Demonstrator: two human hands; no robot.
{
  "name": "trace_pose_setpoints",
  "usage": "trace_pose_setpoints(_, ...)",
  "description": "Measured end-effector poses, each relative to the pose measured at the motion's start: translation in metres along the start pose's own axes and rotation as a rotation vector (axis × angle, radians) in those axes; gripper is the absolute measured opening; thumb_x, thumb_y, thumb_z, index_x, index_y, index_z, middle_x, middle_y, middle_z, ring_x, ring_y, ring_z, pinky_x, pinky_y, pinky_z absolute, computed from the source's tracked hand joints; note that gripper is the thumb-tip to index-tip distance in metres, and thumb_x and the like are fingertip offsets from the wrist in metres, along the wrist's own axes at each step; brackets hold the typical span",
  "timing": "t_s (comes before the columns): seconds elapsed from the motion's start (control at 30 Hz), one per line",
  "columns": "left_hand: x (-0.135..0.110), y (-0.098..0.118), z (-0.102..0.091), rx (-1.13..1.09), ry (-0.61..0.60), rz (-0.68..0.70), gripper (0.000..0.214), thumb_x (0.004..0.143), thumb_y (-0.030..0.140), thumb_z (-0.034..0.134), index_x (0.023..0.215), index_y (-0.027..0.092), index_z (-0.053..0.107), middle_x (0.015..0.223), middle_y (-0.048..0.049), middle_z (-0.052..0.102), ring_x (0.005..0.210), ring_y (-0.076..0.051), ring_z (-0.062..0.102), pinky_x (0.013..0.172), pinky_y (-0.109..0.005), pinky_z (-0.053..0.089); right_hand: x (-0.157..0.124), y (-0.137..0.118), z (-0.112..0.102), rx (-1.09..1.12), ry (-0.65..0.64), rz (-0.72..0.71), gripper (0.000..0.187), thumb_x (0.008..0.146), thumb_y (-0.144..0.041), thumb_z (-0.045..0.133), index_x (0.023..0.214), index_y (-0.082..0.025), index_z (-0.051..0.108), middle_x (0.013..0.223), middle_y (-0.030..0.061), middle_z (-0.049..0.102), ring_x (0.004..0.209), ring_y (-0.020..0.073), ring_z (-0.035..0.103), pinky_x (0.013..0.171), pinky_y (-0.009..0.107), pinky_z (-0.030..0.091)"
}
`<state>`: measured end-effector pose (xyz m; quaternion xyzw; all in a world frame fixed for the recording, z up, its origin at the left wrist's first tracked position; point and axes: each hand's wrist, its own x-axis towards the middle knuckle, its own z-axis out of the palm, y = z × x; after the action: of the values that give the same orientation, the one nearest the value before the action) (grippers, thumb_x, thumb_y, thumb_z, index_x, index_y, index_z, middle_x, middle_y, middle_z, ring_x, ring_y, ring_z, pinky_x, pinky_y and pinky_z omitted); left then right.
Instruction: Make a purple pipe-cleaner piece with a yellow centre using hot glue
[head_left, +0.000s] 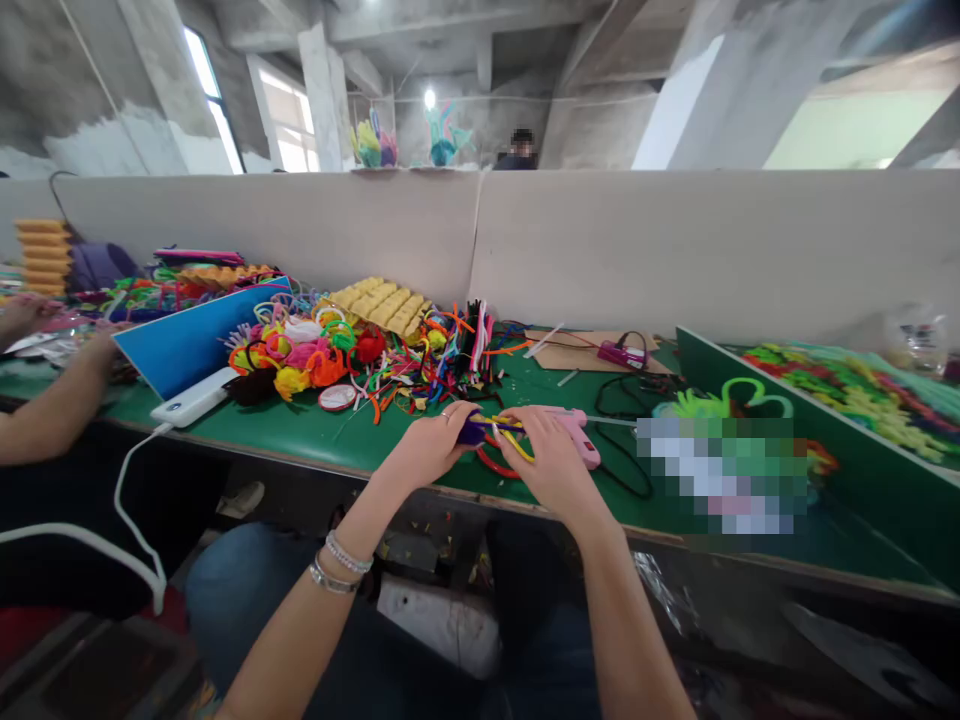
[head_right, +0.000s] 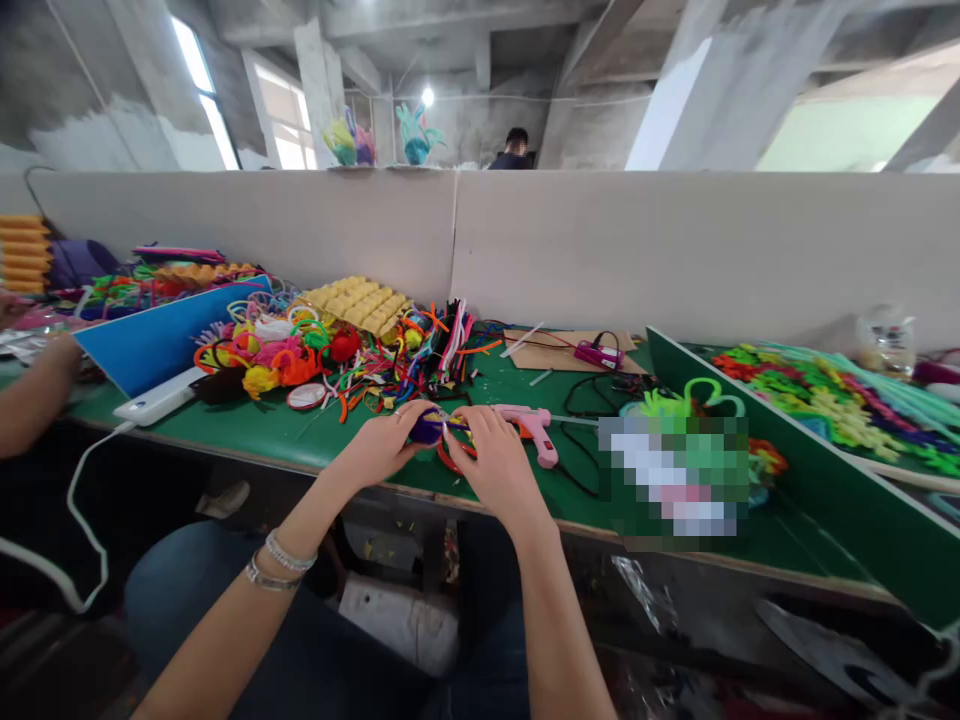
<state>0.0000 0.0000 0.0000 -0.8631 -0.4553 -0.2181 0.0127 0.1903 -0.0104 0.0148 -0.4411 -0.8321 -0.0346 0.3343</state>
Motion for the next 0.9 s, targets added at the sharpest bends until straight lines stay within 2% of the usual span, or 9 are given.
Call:
trace_pose_setpoints(0.23,0.000,-0.001,-0.001,-0.018,-0.012,0.026,0.046,0.086,0.030,0.045,0.127,0.019,0.028,0.127,-0.0122,0.049,0.098,-0.023,0.062,0.076,-0.034,0.050,-0.002,-0.002,0.007,-0.150,0.016,-0.007,0.025,0.087,-0.041,0.044,0.092,-0.018,0.054,0.092,0.0071,0.060,0.091,0.0234,0.054,0.080,0.037,0.039)
trace_pose_setpoints(0.37,0.000,0.000,-0.003,-0.004,-0.015,0.030,0.047,0.086,0.029,0.045,0.128,0.019,0.027,0.128,-0.0120,0.048,0.098,-0.022,0.062,0.077,-0.034,0.050,-0.002,0.000,0.009,-0.254,0.035,-0.053,0.026,0.088,-0.040,0.043,0.090,-0.017,0.056,0.090,0.0067,0.063,0.092,0.0239,0.054,0.086,0.040,0.034)
trace_pose_setpoints(0.9,-0.001,0.001,-0.007,0.039,-0.040,0.031,0.046,0.087,0.029,0.042,0.129,0.017,0.028,0.129,-0.0137,0.047,0.090,-0.022,0.064,0.072,-0.034,0.051,-0.001,-0.011,0.009,-0.158,-0.037,-0.043,0.027,0.090,-0.038,0.037,0.094,-0.018,0.055,0.094,0.0081,0.061,0.090,0.0240,0.054,0.076,0.037,0.037)
